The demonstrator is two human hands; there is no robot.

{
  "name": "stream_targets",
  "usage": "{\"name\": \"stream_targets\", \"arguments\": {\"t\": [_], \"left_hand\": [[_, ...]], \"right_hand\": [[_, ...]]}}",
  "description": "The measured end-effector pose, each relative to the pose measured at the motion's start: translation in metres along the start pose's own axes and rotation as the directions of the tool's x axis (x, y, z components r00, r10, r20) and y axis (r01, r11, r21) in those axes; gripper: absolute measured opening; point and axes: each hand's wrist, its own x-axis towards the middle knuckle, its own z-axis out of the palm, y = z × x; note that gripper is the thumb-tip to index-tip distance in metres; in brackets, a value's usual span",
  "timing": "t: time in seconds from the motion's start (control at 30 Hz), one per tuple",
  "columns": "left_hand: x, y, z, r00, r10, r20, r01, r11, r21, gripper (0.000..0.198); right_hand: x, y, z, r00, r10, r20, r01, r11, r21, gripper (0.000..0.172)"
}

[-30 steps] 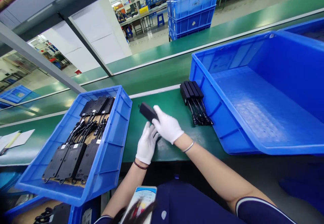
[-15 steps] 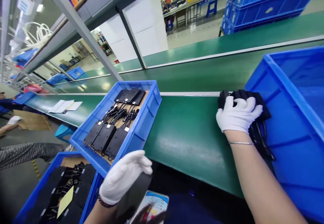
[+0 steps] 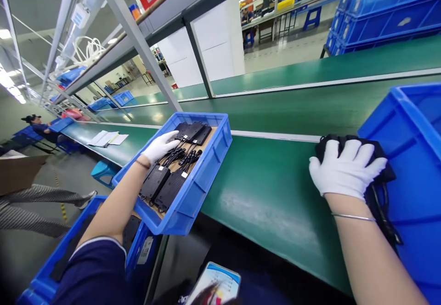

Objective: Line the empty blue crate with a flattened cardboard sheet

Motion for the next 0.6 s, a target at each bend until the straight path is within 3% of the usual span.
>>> {"name": "stream_targets", "arguments": {"t": [0.07, 0.13, 0.23, 0.33, 0.4, 0.5, 0.6], "left_hand": [[0.039, -0.017, 0.016, 0.995, -0.058, 0.076, 0.04, 0.974, 0.224, 0.068], [0.067, -0.028, 0.033, 0.985, -0.131, 0.113, 0.09, 0.946, 0.311, 0.086], [0.09, -0.032, 0.054, 0.976, -0.184, 0.116, 0.139, 0.937, 0.322, 0.103], [0.101, -0.027, 0.064, 0.974, -0.221, 0.059, 0.188, 0.921, 0.341, 0.098], [0.106, -0.023, 0.061, 0.971, -0.236, 0.028, 0.211, 0.91, 0.356, 0.092], [0.108, -0.014, 0.042, 0.982, -0.18, -0.056, 0.189, 0.938, 0.29, 0.095], [0.102, 0.011, 0.013, 0.97, -0.066, -0.233, 0.068, 0.998, 0.002, 0.091]], "right_hand": [[-0.001, -0.007, -0.017, 0.999, -0.04, 0.025, 0.04, 0.999, 0.032, 0.055], [-0.004, -0.014, -0.032, 0.995, -0.093, 0.046, 0.089, 0.993, 0.078, 0.055], [-0.014, -0.018, -0.044, 0.987, -0.155, 0.039, 0.146, 0.974, 0.176, 0.057], [-0.027, -0.018, -0.047, 0.986, -0.165, 0.019, 0.152, 0.943, 0.296, 0.058], [-0.034, -0.016, -0.048, 0.989, -0.144, 0.02, 0.126, 0.918, 0.375, 0.058], [-0.042, -0.013, -0.047, 0.993, -0.115, 0.031, 0.087, 0.878, 0.471, 0.06], [-0.044, -0.017, -0.045, 0.994, -0.094, 0.048, 0.051, 0.828, 0.558, 0.06]]}}
